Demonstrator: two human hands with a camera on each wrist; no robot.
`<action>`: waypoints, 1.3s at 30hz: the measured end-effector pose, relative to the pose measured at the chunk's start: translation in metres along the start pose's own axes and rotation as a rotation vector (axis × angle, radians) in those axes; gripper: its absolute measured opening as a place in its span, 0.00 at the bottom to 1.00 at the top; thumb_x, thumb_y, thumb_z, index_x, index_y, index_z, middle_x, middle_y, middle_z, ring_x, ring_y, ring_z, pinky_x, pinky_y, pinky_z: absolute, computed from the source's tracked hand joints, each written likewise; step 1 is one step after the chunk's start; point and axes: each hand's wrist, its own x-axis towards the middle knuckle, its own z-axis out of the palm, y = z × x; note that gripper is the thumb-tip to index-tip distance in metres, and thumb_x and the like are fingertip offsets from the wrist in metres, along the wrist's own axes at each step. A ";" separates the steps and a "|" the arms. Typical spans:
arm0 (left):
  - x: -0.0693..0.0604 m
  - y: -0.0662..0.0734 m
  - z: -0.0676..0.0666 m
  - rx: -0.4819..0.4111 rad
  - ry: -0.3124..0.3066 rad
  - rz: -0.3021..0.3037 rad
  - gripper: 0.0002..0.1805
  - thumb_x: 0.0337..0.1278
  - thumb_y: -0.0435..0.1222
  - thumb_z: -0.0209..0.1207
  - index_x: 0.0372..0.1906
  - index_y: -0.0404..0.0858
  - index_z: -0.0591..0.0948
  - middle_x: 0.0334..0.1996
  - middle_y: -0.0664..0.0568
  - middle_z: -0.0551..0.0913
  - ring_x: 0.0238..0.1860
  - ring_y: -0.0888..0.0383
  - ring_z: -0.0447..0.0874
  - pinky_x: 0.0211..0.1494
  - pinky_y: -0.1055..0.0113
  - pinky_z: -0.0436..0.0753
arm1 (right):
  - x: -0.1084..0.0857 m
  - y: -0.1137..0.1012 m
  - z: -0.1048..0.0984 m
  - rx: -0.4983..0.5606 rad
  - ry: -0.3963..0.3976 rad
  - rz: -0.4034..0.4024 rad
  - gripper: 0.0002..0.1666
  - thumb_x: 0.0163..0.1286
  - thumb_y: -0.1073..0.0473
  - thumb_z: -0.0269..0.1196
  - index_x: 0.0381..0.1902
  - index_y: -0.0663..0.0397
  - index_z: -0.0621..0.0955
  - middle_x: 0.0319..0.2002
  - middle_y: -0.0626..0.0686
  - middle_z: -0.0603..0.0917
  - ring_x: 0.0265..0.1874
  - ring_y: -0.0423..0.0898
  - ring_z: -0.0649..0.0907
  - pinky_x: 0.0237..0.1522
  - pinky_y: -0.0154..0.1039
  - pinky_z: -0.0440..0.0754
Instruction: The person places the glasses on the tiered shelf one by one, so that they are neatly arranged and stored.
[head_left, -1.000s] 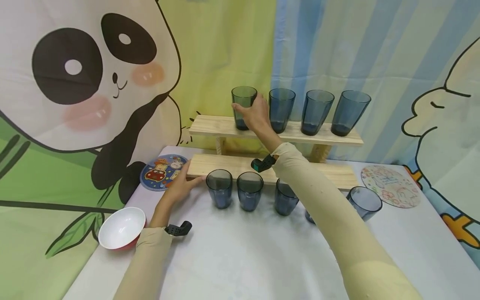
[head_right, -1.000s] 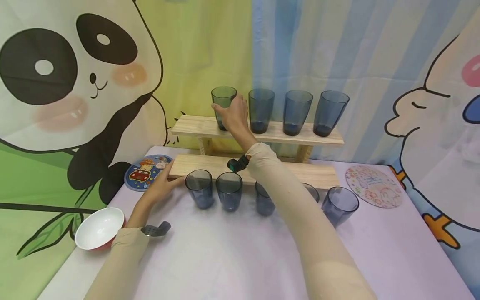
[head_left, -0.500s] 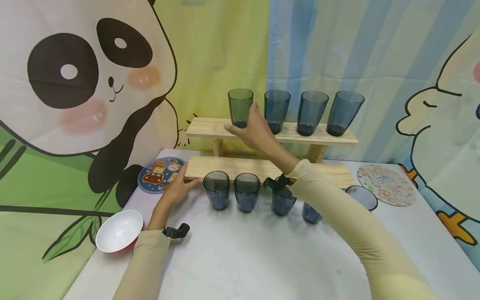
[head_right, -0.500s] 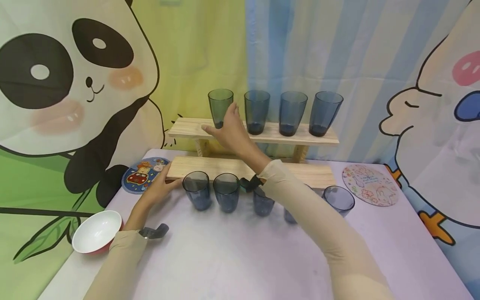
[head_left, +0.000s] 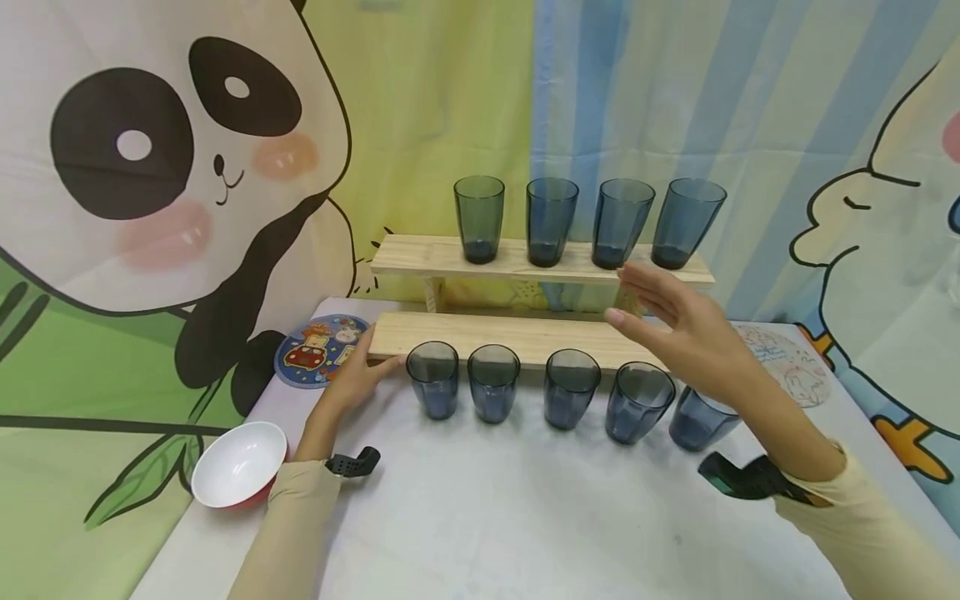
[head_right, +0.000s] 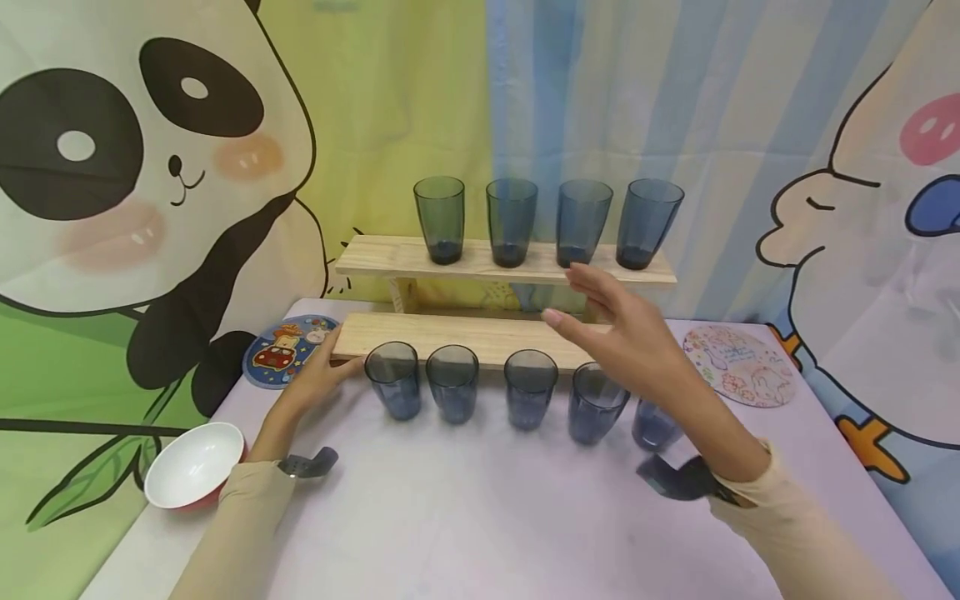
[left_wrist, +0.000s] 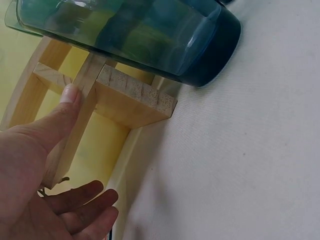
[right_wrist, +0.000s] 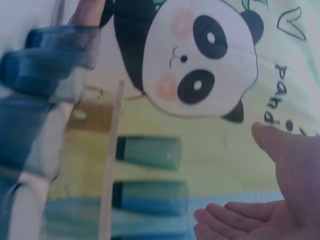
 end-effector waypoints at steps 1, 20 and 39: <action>-0.001 0.001 0.000 -0.001 0.002 -0.001 0.53 0.74 0.51 0.64 0.88 0.45 0.42 0.85 0.36 0.47 0.84 0.33 0.45 0.83 0.34 0.47 | -0.010 0.010 -0.004 -0.016 0.034 0.008 0.47 0.78 0.43 0.65 0.85 0.44 0.58 0.82 0.57 0.63 0.80 0.59 0.64 0.78 0.51 0.67; 0.004 -0.004 -0.001 0.011 -0.001 -0.003 0.53 0.74 0.50 0.64 0.88 0.47 0.43 0.85 0.36 0.48 0.84 0.33 0.46 0.83 0.35 0.48 | -0.097 0.172 0.004 -0.007 0.303 0.246 0.61 0.74 0.51 0.70 0.87 0.56 0.44 0.85 0.65 0.45 0.85 0.58 0.46 0.70 0.15 0.50; 0.001 -0.003 -0.001 -0.014 0.002 0.035 0.51 0.75 0.46 0.64 0.87 0.43 0.44 0.84 0.35 0.50 0.83 0.33 0.49 0.83 0.36 0.50 | -0.097 0.202 0.015 -0.093 0.235 0.276 0.49 0.72 0.45 0.72 0.78 0.67 0.65 0.72 0.79 0.69 0.71 0.79 0.68 0.63 0.18 0.69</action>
